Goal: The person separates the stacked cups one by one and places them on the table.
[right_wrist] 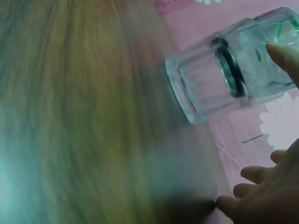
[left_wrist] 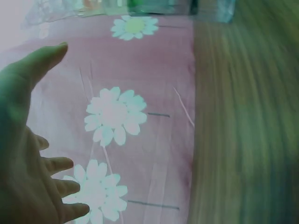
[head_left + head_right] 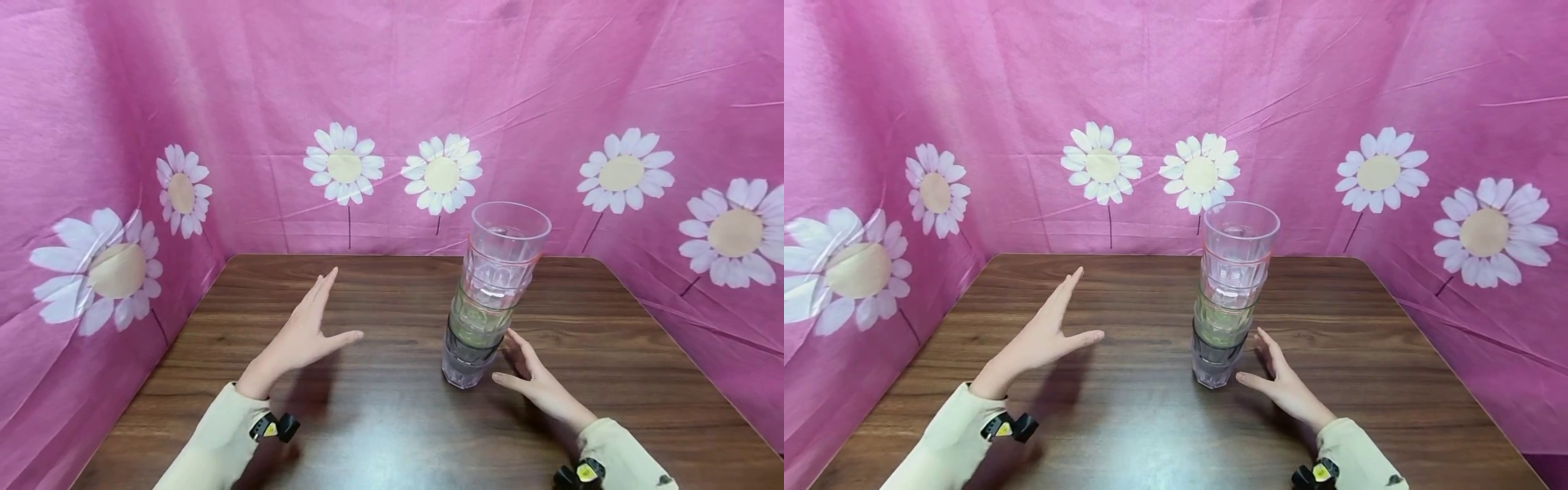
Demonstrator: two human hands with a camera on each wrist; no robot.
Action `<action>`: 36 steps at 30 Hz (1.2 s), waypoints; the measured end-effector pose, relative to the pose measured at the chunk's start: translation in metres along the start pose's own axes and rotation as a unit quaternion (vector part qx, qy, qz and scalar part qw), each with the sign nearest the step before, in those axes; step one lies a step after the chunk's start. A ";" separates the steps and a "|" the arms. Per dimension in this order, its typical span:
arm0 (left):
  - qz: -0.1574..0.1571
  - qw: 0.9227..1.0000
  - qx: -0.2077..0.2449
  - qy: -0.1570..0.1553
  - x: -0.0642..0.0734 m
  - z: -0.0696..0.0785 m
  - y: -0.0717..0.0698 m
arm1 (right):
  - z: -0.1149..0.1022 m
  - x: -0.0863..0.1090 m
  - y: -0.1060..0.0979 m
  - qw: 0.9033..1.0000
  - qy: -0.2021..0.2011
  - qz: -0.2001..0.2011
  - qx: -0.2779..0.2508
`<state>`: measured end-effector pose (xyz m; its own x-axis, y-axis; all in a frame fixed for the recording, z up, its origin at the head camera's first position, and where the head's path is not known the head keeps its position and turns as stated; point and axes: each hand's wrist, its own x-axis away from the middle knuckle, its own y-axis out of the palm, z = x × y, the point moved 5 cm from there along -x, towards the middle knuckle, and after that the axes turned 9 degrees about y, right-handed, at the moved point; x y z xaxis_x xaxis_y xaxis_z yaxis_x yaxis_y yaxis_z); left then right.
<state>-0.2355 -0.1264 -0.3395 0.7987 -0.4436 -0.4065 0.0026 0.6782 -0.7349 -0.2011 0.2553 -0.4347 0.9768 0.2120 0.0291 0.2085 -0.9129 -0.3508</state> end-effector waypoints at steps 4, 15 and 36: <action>0.026 0.998 0.060 0.009 -0.016 0.008 0.003 | 0.003 -0.004 0.007 0.999 0.007 0.000 -0.052; 0.062 0.973 0.220 0.034 -0.061 0.031 0.027 | 0.004 -0.014 0.033 0.984 -0.023 -0.021 -0.175; 0.042 0.912 0.394 0.108 -0.147 0.130 0.023 | 0.010 -0.020 0.040 0.987 0.061 -0.008 -0.149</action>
<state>-0.2747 0.0309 -0.2259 0.6794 -0.4178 -0.6032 0.4465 0.8878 -0.1119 -0.2131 0.2178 -0.4587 0.9679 0.1999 0.1522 0.2107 -0.9758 -0.0582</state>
